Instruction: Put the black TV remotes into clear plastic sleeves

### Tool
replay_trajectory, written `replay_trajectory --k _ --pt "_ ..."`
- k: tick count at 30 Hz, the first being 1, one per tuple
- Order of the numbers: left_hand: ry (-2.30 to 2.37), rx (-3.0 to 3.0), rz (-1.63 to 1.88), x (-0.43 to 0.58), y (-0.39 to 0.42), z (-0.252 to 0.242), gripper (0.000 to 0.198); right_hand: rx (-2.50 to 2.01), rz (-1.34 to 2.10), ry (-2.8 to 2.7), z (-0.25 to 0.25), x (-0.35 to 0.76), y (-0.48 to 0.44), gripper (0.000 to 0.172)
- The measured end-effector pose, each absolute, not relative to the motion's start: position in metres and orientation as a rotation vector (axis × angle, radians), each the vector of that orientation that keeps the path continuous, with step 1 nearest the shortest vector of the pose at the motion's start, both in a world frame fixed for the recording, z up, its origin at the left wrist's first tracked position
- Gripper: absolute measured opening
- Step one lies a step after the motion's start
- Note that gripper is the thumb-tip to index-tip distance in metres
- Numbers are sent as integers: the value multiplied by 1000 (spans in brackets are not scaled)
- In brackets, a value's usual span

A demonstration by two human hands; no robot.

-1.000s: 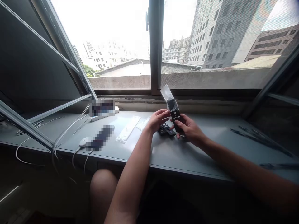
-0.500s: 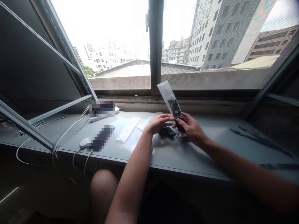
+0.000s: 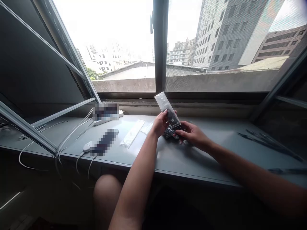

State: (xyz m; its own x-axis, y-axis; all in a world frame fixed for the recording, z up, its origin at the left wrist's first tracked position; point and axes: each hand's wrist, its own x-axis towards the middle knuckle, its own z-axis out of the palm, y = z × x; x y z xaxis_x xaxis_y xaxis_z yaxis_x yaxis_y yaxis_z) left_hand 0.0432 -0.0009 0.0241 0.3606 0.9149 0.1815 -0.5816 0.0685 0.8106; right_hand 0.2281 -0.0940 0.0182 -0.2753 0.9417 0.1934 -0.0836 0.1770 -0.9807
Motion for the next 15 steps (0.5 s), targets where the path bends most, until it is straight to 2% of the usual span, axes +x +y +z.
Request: replay_trajectory --k 4,7,10,15 --pt "444 852 1213 43 1 24 39 -786 1381 -1530 20 227 -97 88" --pt "434 778 1211 44 2 25 38 -738 1418 -1553 21 226 -99 101" --pt "423 786 1175 44 2 23 39 -755 1404 -1555 20 226 -98 99" --pt "416 872 1099 45 -1 19 38 -830 1341 -1491 18 229 -93 86"
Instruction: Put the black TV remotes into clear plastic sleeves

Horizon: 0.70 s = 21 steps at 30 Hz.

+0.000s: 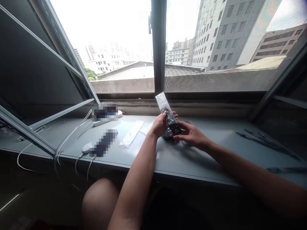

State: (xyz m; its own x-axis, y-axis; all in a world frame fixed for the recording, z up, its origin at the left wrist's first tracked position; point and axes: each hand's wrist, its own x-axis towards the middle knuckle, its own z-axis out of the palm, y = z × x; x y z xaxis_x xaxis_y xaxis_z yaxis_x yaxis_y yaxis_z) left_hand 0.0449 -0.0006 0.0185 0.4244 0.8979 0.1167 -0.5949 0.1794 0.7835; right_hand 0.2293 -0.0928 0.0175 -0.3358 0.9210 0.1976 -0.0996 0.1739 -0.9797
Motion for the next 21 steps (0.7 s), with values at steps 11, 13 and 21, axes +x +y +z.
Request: replay_trajectory --k 11,13,21 --pt "315 1080 903 43 -9 16 45 -874 1251 -1463 21 230 -92 93" --pt "323 1091 870 43 -8 16 47 -863 1250 -1458 20 231 -91 94" --pt "375 1124 946 37 -6 17 47 -846 1413 -1444 22 234 -94 74"
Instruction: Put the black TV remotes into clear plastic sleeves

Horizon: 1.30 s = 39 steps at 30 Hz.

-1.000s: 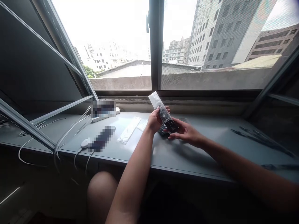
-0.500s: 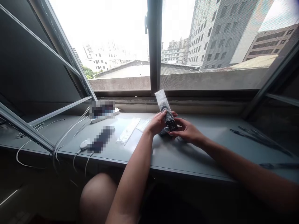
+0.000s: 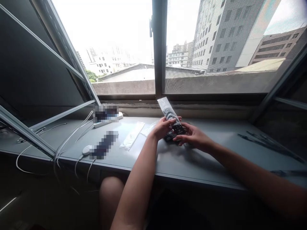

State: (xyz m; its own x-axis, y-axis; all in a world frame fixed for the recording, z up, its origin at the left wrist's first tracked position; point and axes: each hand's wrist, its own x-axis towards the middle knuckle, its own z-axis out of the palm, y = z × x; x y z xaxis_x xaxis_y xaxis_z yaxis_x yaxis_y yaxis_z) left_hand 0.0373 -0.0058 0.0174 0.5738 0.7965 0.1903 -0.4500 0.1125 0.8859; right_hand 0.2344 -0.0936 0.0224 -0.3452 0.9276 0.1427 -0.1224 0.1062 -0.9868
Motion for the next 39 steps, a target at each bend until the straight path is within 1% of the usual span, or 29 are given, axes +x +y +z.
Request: replay_trajectory --k 2,4,6,10,14,17,20,23,28,30,34,37,39 --pt "387 1131 929 37 -6 18 49 -859 1436 -1424 23 234 -94 67" --pt "401 1102 936 38 -6 18 48 -870 1446 -1410 23 233 -94 65" --pt "416 1013 963 40 -4 18 44 -874 1457 -1403 21 232 -94 68" --pt "428 724 1106 44 3 18 31 -863 1516 -1406 16 229 -95 81" --pt "401 485 1269 45 7 21 14 -856 1569 -1458 14 226 -99 84" --pt "389 390 1331 48 5 24 10 -851 1595 -1497 14 224 -102 89" --pt "315 333 1304 54 1 27 6 -855 1599 -1509 15 222 -104 96" --pt "280 338 1271 61 -4 26 5 -886 1567 -1474 16 221 -104 95" --pt "297 451 1238 69 -10 24 23 -938 1505 -1427 16 221 -101 96" --pt "303 478 1223 70 -12 24 25 -943 1483 -1429 17 221 -101 90" --pt "289 503 1169 70 -14 24 18 -982 1450 -1461 17 223 -99 67" --pt "316 451 1144 67 -13 25 15 -999 1440 -1478 17 225 -99 58" --pt "347 354 1194 64 -10 27 12 -1004 1450 -1497 18 225 -99 54"
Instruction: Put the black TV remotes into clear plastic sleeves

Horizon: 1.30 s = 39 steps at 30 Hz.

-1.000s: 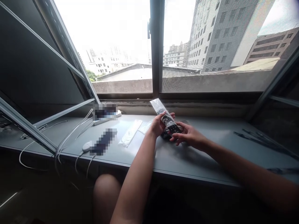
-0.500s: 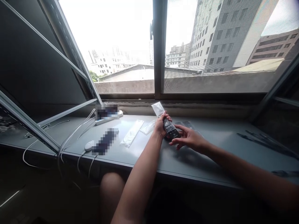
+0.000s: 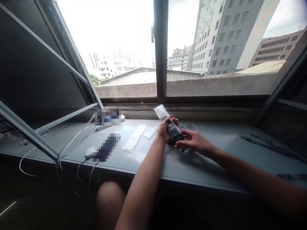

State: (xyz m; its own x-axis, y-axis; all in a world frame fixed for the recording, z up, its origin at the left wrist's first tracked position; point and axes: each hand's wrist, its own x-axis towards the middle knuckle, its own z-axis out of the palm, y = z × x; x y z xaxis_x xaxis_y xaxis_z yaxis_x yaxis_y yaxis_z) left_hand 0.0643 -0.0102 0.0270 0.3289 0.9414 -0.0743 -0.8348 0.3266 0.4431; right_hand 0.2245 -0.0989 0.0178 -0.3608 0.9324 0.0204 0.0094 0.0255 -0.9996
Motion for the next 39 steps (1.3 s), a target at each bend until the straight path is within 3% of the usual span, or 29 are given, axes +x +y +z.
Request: replay_trajectory --k 4,13,25,30,34,39 --pt "372 193 1386 56 -4 32 6 -1003 1486 -1547 20 222 -101 55" --pt "275 323 1319 62 -10 32 8 -985 1490 -1547 19 219 -103 99" --pt "337 489 1168 70 -18 27 20 -1116 1288 -1588 27 221 -105 58" --pt "350 527 1202 72 -18 26 15 -1126 1311 -1562 30 219 -107 59" --pt "335 620 1188 71 -18 21 24 -1097 1398 -1489 32 219 -108 62" --pt "331 579 1149 65 -15 25 25 -1050 1468 -1505 28 223 -106 53"
